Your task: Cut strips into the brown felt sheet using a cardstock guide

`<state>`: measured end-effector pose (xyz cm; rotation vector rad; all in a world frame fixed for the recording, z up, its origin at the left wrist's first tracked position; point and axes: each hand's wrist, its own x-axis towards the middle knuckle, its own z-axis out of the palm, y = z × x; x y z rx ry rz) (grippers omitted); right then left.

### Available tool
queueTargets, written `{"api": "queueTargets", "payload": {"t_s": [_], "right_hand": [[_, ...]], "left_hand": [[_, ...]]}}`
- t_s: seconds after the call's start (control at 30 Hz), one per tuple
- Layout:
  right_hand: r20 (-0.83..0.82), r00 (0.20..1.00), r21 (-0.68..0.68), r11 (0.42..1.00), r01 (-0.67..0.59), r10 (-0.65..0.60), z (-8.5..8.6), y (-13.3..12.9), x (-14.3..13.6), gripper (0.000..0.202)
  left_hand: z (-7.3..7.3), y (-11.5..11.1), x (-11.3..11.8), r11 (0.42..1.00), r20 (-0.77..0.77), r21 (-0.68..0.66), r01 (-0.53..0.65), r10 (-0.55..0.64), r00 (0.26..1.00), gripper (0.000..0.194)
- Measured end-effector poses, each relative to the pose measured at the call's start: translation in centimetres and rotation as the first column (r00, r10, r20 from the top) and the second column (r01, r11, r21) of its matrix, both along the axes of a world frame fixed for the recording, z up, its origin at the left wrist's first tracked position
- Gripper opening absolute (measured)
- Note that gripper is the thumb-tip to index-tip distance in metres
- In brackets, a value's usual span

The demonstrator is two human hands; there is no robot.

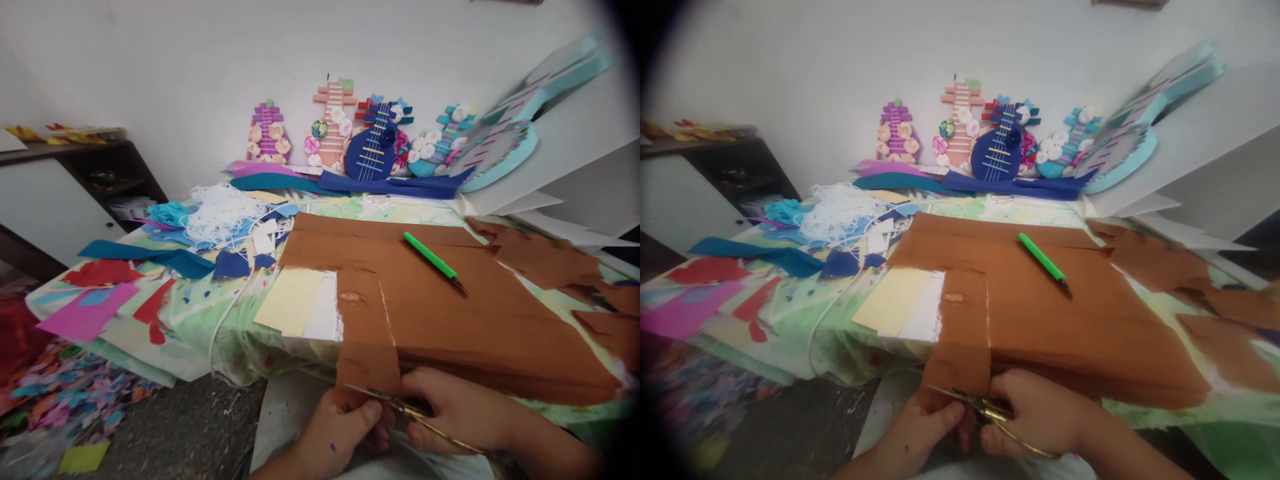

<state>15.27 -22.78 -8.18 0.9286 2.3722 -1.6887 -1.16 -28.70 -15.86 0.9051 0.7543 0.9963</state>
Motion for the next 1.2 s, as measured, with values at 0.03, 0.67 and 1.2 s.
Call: {"api": "queueTargets", "payload": {"t_s": [0.03, 0.67, 1.2], "right_hand": [[-0.052, 0.999, -0.034, 0.999, -0.010, 0.008, 0.0, 0.0, -0.1, 0.024], [-0.131, 0.989, -0.199, 0.979, 0.037, -0.064, -0.3, 0.7, -1.5, 0.034], [-0.189, 0.976, -0.213, 0.975, 0.066, -0.107, -0.6, 0.6, -1.9, 0.031]], "left_hand": [[0.1, 0.0, 0.0, 1.000, 0.005, 0.004, -0.001, 0.001, 1.000, 0.043], [0.1, 0.3, -0.5, 1.000, -0.013, -0.007, 0.009, -0.009, 1.000, 0.049], [0.9, 0.3, -0.5, 0.997, -0.094, -0.001, 0.082, -0.081, 0.992, 0.049]]}}
